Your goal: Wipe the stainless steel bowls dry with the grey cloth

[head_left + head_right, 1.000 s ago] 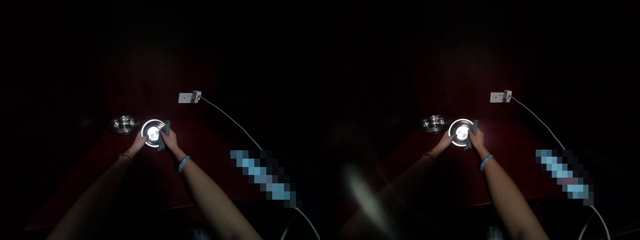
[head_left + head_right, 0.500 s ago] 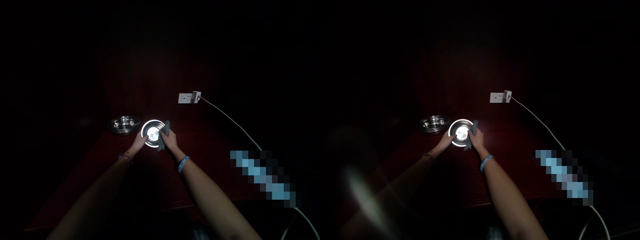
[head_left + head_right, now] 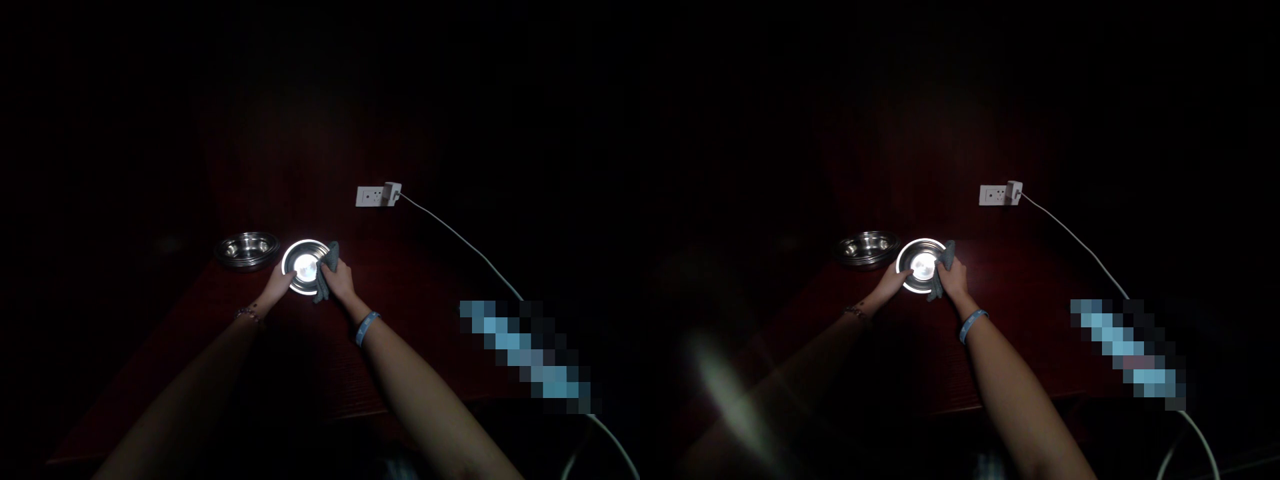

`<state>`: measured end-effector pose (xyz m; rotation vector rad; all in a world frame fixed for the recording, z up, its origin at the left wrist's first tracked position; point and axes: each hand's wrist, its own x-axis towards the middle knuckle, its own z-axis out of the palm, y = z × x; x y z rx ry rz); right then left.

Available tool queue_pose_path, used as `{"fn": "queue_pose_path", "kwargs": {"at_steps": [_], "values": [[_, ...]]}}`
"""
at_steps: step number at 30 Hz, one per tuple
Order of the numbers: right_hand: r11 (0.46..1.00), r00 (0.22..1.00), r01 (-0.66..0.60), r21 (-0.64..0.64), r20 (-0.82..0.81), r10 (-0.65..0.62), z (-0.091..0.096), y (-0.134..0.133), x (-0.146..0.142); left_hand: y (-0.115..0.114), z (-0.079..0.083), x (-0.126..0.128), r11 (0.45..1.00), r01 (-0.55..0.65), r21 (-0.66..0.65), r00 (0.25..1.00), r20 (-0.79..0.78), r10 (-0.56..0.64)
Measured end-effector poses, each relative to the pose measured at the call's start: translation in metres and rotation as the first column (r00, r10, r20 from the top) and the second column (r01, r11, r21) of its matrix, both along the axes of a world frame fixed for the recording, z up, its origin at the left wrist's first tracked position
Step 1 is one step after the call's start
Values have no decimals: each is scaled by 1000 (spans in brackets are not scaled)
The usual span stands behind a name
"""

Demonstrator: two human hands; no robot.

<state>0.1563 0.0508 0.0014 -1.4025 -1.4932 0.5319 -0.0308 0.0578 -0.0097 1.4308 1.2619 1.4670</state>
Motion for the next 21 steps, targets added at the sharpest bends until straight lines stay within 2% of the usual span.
{"fn": "queue_pose_path", "kwargs": {"at_steps": [21], "values": [[1000, 1000, 0, 21, 3, 0, -2, 0, 1, 4, -5, -2, 1000, -1, 8, 999, 33, 1]]}}
